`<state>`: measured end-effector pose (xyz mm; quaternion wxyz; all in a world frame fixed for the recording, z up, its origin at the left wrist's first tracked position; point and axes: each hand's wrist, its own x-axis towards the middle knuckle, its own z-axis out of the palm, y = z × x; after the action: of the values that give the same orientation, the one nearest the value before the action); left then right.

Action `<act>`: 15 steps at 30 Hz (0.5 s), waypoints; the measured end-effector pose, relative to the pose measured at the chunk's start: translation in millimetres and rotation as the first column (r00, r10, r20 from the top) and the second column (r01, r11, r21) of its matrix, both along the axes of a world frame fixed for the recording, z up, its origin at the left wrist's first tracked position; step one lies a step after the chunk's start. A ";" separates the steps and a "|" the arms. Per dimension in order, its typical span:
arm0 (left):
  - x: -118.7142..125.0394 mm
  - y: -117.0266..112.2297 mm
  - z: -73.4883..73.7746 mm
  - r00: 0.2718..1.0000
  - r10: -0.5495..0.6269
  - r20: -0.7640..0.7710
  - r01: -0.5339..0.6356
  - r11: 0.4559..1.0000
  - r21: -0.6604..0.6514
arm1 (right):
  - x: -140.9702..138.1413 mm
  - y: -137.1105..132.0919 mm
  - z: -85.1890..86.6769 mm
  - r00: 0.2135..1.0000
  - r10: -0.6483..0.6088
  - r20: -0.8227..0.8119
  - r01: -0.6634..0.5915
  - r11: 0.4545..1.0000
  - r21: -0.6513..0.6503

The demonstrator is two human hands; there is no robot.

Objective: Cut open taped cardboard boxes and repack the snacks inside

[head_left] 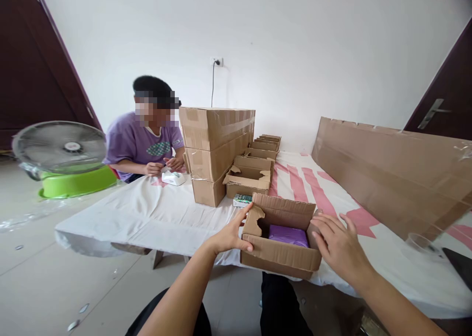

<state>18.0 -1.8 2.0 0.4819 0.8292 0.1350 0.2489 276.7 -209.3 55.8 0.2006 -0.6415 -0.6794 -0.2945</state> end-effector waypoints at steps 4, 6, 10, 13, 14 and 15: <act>2.6 -1.4 1.0 1.000 0.005 0.009 -0.005 1.000 0.006 | 16.7 -6.8 -1.0 0.997 -0.074 -0.001 0.074 0.997 -0.010; 2.8 -2.0 1.7 1.000 0.008 0.003 -0.008 1.000 0.020 | 20.4 -7.6 -2.3 0.992 -0.123 -0.014 0.120 0.987 -0.111; 2.3 -3.1 2.8 1.000 0.025 -0.016 -0.024 0.998 0.050 | 17.4 -1.8 2.8 0.984 -0.178 -0.004 0.173 0.961 -0.214; 2.4 -4.4 3.2 0.999 0.032 -0.019 -0.030 0.997 0.072 | 5.4 9.4 13.7 1.000 -0.012 0.028 0.016 0.985 -0.172; 2.6 -4.8 3.1 0.999 0.032 -0.016 -0.031 0.997 0.075 | -0.5 14.3 17.8 0.998 0.062 0.019 -0.057 0.975 -0.213; 2.8 -5.2 2.9 0.999 0.033 -0.011 -0.032 0.997 0.073 | -7.2 19.5 21.8 0.993 0.117 -0.002 -0.114 0.957 -0.267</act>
<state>20.8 -7.0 5.0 0.4463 0.8455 0.1423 0.2565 269.6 -189.8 77.5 0.1246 -0.6197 -0.7505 -0.1928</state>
